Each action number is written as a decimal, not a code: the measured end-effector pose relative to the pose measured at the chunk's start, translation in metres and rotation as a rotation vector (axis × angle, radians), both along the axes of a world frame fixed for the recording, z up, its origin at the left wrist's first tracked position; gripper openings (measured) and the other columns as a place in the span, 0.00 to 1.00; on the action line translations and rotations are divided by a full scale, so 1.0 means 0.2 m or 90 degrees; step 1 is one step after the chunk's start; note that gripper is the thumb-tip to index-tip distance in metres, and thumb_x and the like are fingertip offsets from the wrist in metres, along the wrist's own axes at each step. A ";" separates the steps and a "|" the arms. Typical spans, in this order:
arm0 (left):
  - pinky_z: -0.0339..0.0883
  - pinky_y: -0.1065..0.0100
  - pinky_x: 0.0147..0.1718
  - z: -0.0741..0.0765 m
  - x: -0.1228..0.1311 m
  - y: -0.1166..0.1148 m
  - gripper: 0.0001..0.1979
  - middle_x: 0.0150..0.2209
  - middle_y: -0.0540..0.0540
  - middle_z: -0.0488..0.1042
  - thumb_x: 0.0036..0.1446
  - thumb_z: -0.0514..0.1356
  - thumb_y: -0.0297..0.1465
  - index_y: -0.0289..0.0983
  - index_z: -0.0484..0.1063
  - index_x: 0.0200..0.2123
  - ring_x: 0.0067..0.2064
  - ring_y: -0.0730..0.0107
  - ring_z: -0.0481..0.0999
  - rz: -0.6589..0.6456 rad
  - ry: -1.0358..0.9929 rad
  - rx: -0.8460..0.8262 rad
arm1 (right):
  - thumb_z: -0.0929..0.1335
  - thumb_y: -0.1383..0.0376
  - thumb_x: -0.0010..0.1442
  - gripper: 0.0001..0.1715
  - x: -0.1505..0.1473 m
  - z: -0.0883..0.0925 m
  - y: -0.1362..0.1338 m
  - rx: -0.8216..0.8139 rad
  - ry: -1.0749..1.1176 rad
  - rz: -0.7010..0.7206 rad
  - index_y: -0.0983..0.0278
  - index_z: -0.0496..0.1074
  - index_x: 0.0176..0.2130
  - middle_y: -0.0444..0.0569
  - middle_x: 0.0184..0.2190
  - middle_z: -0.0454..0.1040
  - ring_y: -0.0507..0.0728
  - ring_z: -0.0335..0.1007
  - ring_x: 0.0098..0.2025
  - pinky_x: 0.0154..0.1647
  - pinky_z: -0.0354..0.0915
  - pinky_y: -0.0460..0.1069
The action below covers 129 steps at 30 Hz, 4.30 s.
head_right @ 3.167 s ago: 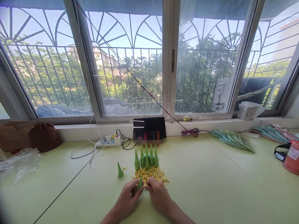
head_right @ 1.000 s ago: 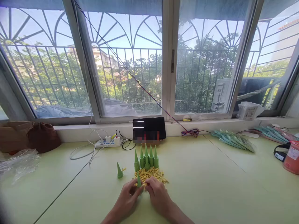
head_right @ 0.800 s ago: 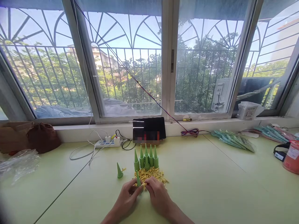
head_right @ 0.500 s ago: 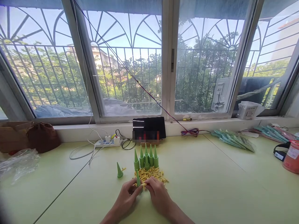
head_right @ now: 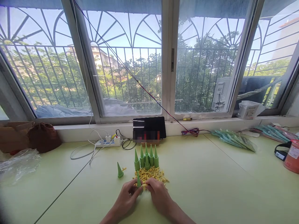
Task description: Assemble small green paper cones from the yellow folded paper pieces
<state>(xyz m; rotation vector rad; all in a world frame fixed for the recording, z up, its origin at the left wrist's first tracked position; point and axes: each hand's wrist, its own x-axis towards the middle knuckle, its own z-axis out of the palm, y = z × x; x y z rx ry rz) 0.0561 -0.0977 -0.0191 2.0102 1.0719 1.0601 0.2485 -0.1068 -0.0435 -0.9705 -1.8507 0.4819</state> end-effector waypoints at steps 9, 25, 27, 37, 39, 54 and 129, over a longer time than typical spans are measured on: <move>0.53 0.72 0.25 -0.02 -0.01 0.01 0.16 0.23 0.54 0.59 0.64 0.61 0.43 0.35 0.73 0.31 0.25 0.74 0.58 0.025 0.000 0.019 | 0.58 0.57 0.75 0.22 0.00 0.01 0.00 0.001 -0.002 0.007 0.62 0.71 0.35 0.48 0.31 0.76 0.55 0.71 0.32 0.35 0.65 0.48; 0.53 0.72 0.25 0.01 0.00 0.00 0.17 0.23 0.54 0.58 0.63 0.60 0.42 0.37 0.68 0.27 0.25 0.73 0.58 0.020 0.035 0.013 | 0.56 0.56 0.76 0.23 0.00 0.02 -0.01 -0.004 -0.029 -0.003 0.61 0.71 0.35 0.48 0.31 0.75 0.56 0.71 0.33 0.35 0.64 0.48; 0.53 0.72 0.25 -0.01 0.00 0.00 0.16 0.23 0.53 0.59 0.63 0.60 0.41 0.37 0.69 0.28 0.25 0.73 0.59 0.012 0.031 0.020 | 0.56 0.56 0.76 0.24 0.00 0.02 0.00 -0.001 -0.039 -0.017 0.61 0.70 0.34 0.47 0.30 0.74 0.55 0.70 0.32 0.34 0.63 0.48; 0.52 0.72 0.25 0.00 0.01 0.01 0.15 0.24 0.53 0.60 0.64 0.60 0.41 0.36 0.72 0.31 0.25 0.73 0.58 0.019 0.007 -0.004 | 0.59 0.62 0.75 0.14 -0.01 0.03 -0.02 0.016 -0.017 -0.007 0.61 0.72 0.41 0.48 0.36 0.76 0.57 0.73 0.37 0.39 0.66 0.49; 0.52 0.72 0.25 0.02 0.02 0.01 0.15 0.25 0.53 0.60 0.64 0.60 0.41 0.35 0.73 0.33 0.25 0.73 0.58 0.018 -0.001 -0.021 | 0.60 0.63 0.74 0.12 -0.01 0.03 -0.02 0.015 -0.018 -0.006 0.60 0.72 0.44 0.49 0.37 0.76 0.57 0.73 0.38 0.40 0.66 0.49; 0.52 0.72 0.24 0.00 0.01 0.00 0.17 0.23 0.54 0.59 0.63 0.61 0.42 0.35 0.72 0.29 0.25 0.74 0.58 0.004 0.000 -0.009 | 0.63 0.61 0.74 0.17 0.00 -0.01 0.02 0.023 -0.003 0.000 0.61 0.75 0.35 0.47 0.32 0.76 0.56 0.72 0.34 0.36 0.64 0.47; 0.58 0.72 0.24 -0.02 0.00 0.00 0.18 0.21 0.52 0.63 0.61 0.63 0.45 0.37 0.74 0.27 0.24 0.72 0.61 0.033 -0.017 0.067 | 0.55 0.51 0.76 0.31 0.00 0.03 -0.02 -0.009 -0.094 -0.012 0.61 0.60 0.24 0.44 0.22 0.69 0.53 0.61 0.26 0.29 0.53 0.48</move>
